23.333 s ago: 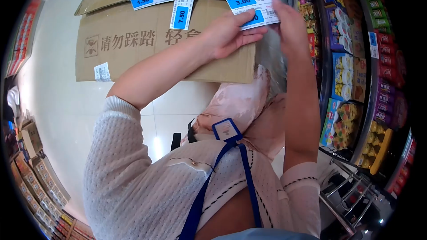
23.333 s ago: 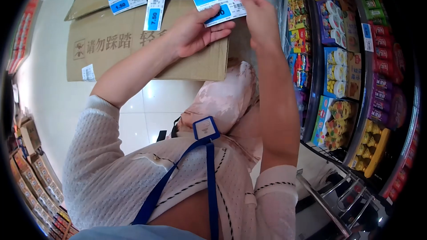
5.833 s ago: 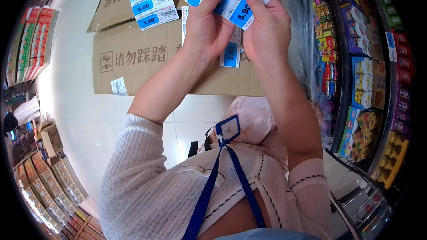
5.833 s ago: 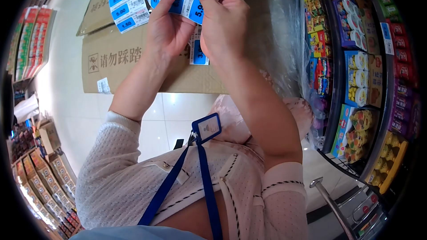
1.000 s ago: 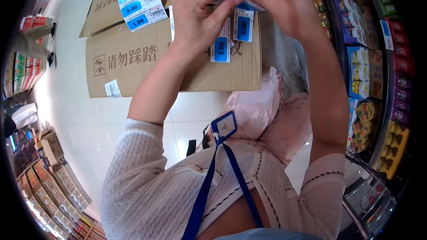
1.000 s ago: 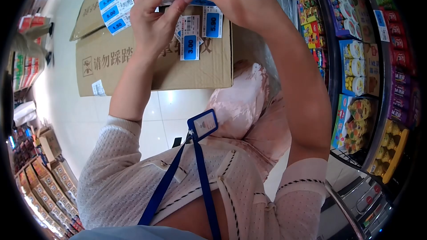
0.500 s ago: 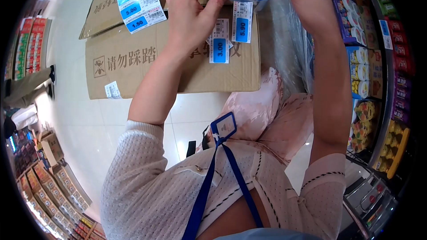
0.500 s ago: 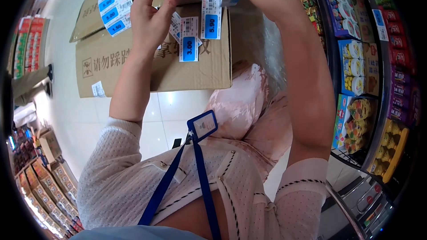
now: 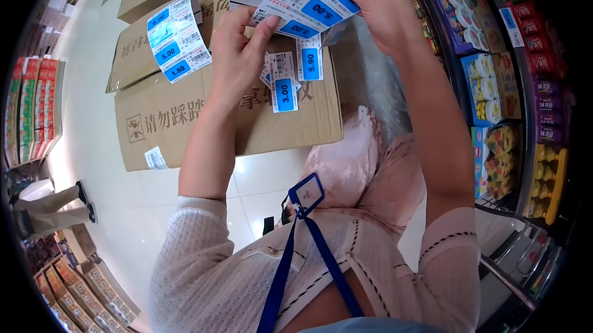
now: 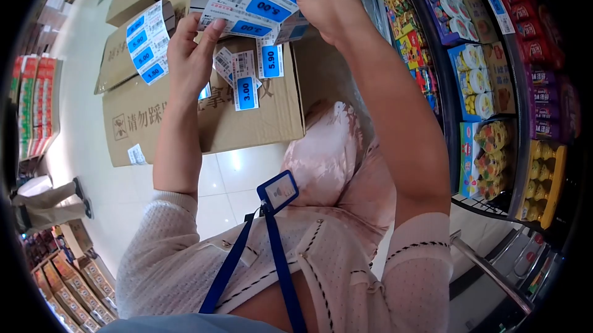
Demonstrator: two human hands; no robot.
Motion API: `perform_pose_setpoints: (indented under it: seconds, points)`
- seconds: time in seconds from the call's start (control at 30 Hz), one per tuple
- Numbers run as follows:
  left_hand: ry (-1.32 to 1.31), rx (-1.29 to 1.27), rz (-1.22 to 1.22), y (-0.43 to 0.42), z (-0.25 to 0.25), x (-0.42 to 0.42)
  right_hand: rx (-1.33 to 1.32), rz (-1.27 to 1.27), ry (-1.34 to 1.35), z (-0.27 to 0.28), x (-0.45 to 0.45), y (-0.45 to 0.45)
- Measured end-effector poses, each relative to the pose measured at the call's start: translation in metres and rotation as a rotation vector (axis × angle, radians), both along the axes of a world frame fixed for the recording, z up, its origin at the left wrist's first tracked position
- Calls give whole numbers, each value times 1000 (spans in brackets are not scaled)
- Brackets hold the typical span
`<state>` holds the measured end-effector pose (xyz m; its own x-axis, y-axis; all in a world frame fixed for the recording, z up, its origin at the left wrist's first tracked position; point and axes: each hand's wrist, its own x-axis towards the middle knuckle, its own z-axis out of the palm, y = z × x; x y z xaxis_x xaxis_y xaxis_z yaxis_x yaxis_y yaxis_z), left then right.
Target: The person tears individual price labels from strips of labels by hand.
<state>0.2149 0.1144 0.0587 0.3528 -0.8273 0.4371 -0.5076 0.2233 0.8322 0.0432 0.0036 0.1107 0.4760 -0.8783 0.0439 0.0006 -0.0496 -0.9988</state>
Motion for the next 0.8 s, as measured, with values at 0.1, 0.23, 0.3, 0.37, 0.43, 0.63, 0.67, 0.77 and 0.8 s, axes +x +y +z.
perform_pose_setpoints:
  seconds: [0.1,0.23,0.3,0.37,0.43,0.63,0.67,0.77,0.8]
  points:
    - [87,-32,-1,-1,0,-3,75,-63,-136,-3,1,-4]
    - [55,-68,5,-3,-5,-3,130,-16,-279,-12,-5,-15]
    - [70,-43,24,-2,-4,-5,207,-44,-479,-15,-7,-16]
    - [71,-18,49,-2,-2,-6,253,-94,-643,-18,-9,-17]
    - [57,10,82,-1,-1,-5,272,-167,-770,-23,-13,-23]
    - [209,13,134,0,4,-6,175,-143,-579,-36,-25,3]
    - [219,1,129,1,3,-6,118,-28,-508,-37,-26,17]
    - [229,-42,122,-1,0,-4,44,135,-27,-39,-19,55]
    - [222,-46,131,-1,0,-4,43,181,58,-42,-16,61]
